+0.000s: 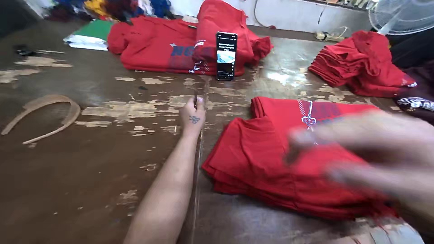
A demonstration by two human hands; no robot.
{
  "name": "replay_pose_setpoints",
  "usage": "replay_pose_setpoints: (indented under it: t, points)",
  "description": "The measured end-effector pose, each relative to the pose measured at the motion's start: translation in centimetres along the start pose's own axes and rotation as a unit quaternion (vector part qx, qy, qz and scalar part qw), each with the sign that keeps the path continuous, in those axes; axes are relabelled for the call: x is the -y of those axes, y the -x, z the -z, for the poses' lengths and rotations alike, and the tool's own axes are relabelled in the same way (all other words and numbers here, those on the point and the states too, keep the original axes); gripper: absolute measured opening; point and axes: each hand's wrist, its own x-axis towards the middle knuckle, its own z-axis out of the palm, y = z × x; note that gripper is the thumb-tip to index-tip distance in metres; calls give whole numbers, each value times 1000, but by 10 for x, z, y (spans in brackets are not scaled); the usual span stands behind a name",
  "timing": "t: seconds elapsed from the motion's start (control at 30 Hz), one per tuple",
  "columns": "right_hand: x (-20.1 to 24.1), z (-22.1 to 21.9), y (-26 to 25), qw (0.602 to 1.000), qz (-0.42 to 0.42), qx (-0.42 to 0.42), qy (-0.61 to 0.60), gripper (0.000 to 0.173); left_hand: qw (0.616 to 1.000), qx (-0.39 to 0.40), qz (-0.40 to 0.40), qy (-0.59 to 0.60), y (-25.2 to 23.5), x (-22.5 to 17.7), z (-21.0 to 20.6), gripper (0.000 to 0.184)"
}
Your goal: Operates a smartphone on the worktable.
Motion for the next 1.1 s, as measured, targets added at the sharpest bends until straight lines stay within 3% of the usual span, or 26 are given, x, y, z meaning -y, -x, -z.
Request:
replay_pose_setpoints:
  t: [0.1,0.2,0.37,0.77,0.97,1.1]
  points:
    - [-87,27,-37,976,-128,-26,174,49,1000,0,-1,2,-2,1,0,38]
    - [-177,46,-72,945,-281,-88,144,52,1000,-10,7,5,-2,1,0,36]
    - [-277,53,-110,899,-300,-302,106,55,1000,-14,12,-3,-2,0,0,33]
    - [-363,45,-182,862,-279,-401,133,60,999,-41,-6,-25,0,2,-5,26]
    - [-374,39,-163,880,-230,-388,146,60,998,-45,-19,-35,1,3,-7,24]
    - [-373,36,-156,879,-249,-381,142,53,999,-35,-14,-34,1,4,-8,24]
